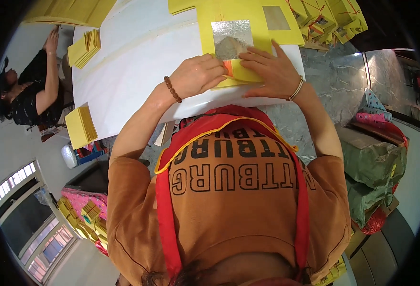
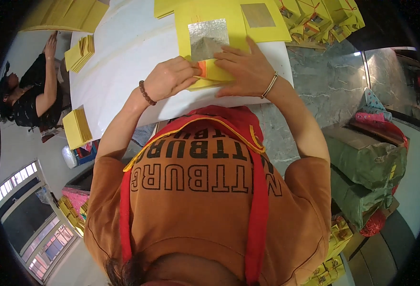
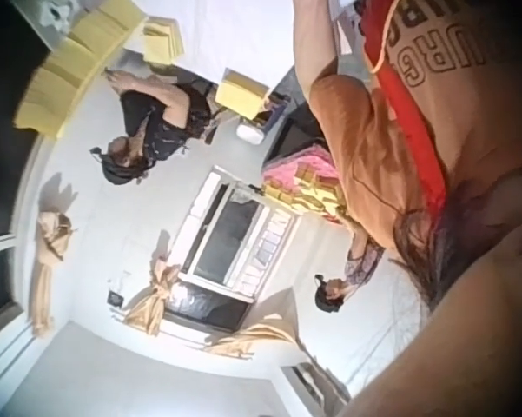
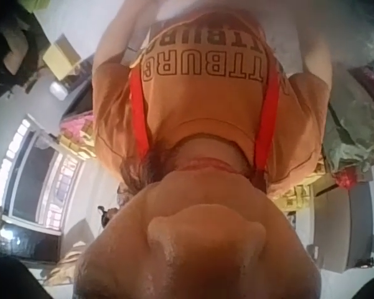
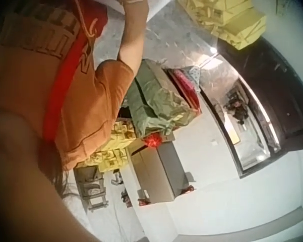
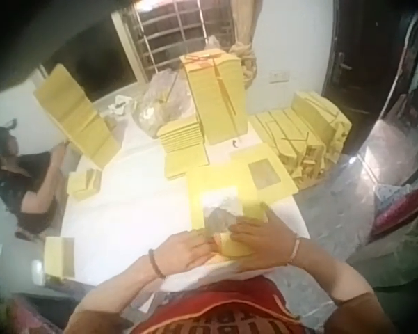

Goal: Folding and stacking sheets of yellow joss paper on a work table.

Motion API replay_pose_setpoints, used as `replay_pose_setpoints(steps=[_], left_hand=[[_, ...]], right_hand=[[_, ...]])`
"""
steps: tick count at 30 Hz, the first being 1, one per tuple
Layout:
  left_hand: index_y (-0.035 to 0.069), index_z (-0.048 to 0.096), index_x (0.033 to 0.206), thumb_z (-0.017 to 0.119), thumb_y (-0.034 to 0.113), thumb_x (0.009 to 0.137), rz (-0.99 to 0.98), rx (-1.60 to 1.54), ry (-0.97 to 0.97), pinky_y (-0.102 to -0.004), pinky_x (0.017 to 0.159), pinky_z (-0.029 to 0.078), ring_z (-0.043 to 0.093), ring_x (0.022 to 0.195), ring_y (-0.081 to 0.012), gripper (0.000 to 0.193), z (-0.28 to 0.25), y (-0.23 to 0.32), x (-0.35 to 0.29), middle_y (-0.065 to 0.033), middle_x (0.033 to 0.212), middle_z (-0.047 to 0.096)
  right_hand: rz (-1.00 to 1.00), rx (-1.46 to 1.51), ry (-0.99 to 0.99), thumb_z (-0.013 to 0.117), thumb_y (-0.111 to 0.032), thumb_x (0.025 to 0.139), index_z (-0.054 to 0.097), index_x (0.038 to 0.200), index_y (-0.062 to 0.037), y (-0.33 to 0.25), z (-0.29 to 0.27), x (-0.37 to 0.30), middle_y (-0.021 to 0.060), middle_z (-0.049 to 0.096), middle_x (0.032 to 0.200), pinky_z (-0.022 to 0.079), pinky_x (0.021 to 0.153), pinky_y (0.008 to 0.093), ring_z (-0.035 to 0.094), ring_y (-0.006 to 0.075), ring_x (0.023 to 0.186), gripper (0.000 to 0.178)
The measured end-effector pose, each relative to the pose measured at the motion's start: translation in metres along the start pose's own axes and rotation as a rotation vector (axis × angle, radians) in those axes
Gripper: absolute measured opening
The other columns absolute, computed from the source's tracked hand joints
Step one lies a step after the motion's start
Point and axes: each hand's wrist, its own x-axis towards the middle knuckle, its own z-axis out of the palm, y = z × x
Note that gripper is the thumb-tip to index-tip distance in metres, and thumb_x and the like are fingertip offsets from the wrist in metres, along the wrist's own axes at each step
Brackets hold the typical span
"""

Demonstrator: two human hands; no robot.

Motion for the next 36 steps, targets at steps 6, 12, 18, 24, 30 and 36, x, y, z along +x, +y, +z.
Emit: replay_pose_setpoints(steps=[6,12,18,24,30,36], left_hand=[[0.001,0.061,0.082,0.059,0.014,0.083,-0.183,-0.273,0.041,-0.0336,0.062,0.045,0.055,0.070,-0.0262,0.014,-0.006,-0.002,0.001,-0.0107,0.075,0.058],[0.000,0.061,0.083,0.059,0.018,0.083,-0.337,-0.402,-0.046,-0.0315,0.058,0.043,0.054,0.063,-0.0235,0.018,-0.014,-0.002,0.006,-0.0109,0.070,0.057],[0.003,0.062,0.076,0.054,0.017,0.078,-0.353,-0.490,-0.033,-0.0326,0.058,0.043,0.056,0.062,-0.0233,0.016,-0.012,-0.004,0.007,-0.0081,0.070,0.060],[0.002,0.062,0.076,0.054,0.016,0.076,-0.389,-0.594,-0.112,-0.0302,0.056,0.043,0.055,0.059,-0.0186,0.016,-0.008,-0.015,0.008,-0.0079,0.067,0.060],[0.001,0.062,0.078,0.055,0.015,0.077,-0.410,-0.742,-0.185,-0.0273,0.057,0.043,0.053,0.060,-0.0132,0.015,-0.007,-0.021,0.014,-0.0067,0.066,0.059],[0.001,0.062,0.082,0.055,0.016,0.081,-0.498,-0.856,-0.214,-0.0229,0.061,0.041,0.048,0.065,-0.0069,0.017,-0.005,-0.029,0.013,0.0005,0.068,0.057]], right_hand=[[-0.013,0.223,0.073,0.060,-0.035,0.082,0.054,0.119,-0.0104,0.007,0.012,-0.007,0.0026,0.043,0.136,0.030,0.103,0.0425,0.037,0.0242,0.127,0.044],[0.008,0.547,0.041,0.055,-0.025,0.087,0.059,0.111,-0.0075,0.014,0.016,-0.003,0.0085,0.044,0.135,0.032,0.102,0.0361,0.033,0.0284,0.130,0.030],[0.064,0.688,0.011,0.056,-0.024,0.087,0.061,0.107,-0.0067,0.011,0.012,-0.003,0.0092,0.044,0.135,0.031,0.104,0.0367,0.031,0.0285,0.131,0.028],[0.061,0.719,0.019,0.059,-0.022,0.084,0.062,0.105,-0.0057,0.012,0.011,-0.002,0.0107,0.044,0.135,0.029,0.104,0.0377,0.030,0.0294,0.132,0.027],[0.061,0.738,0.002,0.065,-0.020,0.080,0.061,0.107,-0.0062,0.012,0.010,-0.005,0.0105,0.042,0.136,0.027,0.106,0.0379,0.027,0.0289,0.133,0.030],[0.050,0.958,0.004,0.067,-0.016,0.077,0.058,0.113,-0.0065,0.019,0.009,-0.009,0.0079,0.044,0.135,0.024,0.108,0.0367,0.025,0.0261,0.134,0.038]])
